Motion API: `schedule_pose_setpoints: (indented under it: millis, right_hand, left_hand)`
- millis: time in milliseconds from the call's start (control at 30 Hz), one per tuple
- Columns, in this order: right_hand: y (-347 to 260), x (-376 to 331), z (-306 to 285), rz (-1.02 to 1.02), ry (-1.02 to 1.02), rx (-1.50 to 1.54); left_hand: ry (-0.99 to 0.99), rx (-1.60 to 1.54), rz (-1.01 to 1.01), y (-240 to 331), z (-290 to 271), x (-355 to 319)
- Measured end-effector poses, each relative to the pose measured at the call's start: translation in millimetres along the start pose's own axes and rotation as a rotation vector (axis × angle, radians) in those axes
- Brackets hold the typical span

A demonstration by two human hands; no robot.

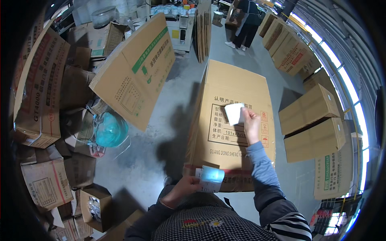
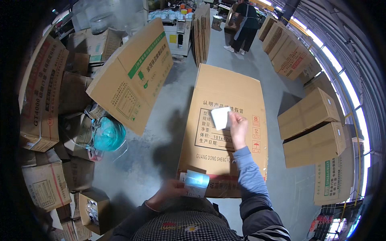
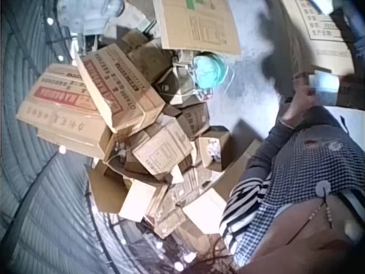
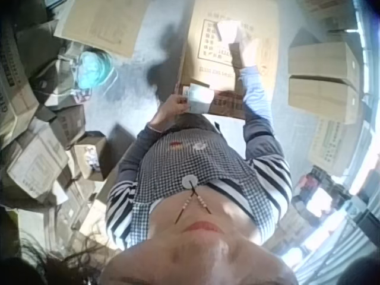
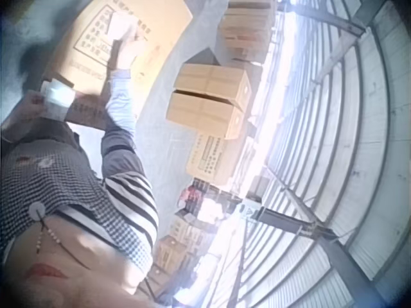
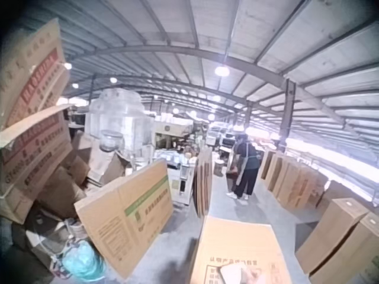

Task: Applying inventory labels and recording data on large cardboard boxes in a manufacturing warehouse.

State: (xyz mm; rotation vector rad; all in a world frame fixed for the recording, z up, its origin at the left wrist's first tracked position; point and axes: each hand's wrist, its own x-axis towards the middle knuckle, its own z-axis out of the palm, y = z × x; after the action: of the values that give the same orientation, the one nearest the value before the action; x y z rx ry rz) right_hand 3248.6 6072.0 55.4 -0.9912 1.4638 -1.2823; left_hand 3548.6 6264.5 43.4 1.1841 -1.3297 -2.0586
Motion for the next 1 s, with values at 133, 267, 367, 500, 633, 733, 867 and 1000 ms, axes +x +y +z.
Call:
schedule_pose_setpoints:
  millis: [133, 267, 367, 500, 633, 733, 867, 1000]
  right_hand:
    - [11, 4, 1, -0.986, 0.311, -1.054]
    - [46, -9, 0, -1.086, 0.111, -1.193]
    - [47, -14, 1, -1.096, 0.12, -1.174]
    - [45, -15, 2, -1.15, 0.118, -1.116]
    - [21, -7, -5, -0.812, 0.321, -0.843]
    - [21, 40, -39, -0.591, 0.462, -0.669]
    - [-14, 29, -14, -0.967, 0.529, -0.991]
    - [25, 2, 2, -1.209, 0.19, -1.224]
  left_hand:
    - [0.03, -0.075, -0.149, -2, 6, 1]
    - [0.035, -0.141, -0.144, -4, 2, 2]
    - [0.001, -0.172, -0.145, -1, 2, 1]
    - [-0.013, -0.119, -0.149, -14, -2, 8]
    - [-0.008, -0.102, -0.119, -18, -3, 9]
    - [-0.042, -0.099, -0.141, -13, 0, 10]
    - [-0.007, -0.092, -0.172, -14, -4, 8]
    - [0.009, -0.153, -0.169, -14, -3, 5]
